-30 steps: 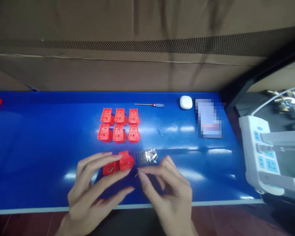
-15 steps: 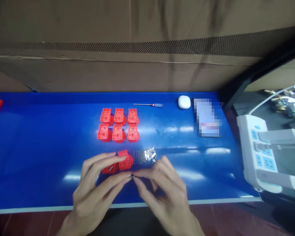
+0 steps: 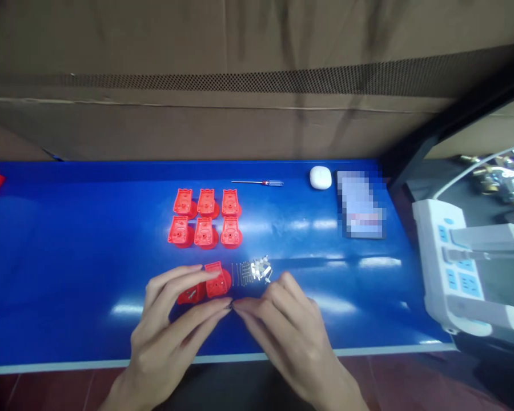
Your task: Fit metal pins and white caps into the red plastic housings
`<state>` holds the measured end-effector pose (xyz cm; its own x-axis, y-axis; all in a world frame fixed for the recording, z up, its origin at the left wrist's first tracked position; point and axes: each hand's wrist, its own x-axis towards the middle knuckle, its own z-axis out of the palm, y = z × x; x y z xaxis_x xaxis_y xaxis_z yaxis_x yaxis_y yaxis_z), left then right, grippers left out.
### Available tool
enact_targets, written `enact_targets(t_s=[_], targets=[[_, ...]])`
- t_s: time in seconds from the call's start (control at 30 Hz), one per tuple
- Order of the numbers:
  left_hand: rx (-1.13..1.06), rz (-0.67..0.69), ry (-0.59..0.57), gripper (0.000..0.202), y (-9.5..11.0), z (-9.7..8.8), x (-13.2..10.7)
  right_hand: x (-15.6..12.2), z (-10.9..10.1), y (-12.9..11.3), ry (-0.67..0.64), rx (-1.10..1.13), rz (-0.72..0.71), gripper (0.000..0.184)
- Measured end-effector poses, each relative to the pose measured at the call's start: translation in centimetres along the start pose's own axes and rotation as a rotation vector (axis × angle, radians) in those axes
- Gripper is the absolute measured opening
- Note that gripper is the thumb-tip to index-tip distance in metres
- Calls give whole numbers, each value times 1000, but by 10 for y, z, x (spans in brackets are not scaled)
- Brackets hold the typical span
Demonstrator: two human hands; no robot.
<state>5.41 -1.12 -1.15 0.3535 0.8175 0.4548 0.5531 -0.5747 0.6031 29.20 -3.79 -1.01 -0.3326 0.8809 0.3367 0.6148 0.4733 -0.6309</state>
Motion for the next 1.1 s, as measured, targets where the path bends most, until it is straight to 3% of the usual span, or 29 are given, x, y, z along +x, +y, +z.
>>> enact_targets(t_s=[0.13, 0.37, 0.63, 1.1], targets=[[32, -4, 7, 37, 0, -4, 3, 0, 3, 11, 24, -98, -6, 31], [111, -50, 123, 37, -11, -17, 5, -6, 13, 36, 39, -292, 63, 20], [144, -92, 153, 38, -25, -26, -2, -9, 16, 36, -4, -270, 70, 19], [139, -128, 160, 40, -28, -29, -3, -10, 16, 37, -19, -286, 70, 18]])
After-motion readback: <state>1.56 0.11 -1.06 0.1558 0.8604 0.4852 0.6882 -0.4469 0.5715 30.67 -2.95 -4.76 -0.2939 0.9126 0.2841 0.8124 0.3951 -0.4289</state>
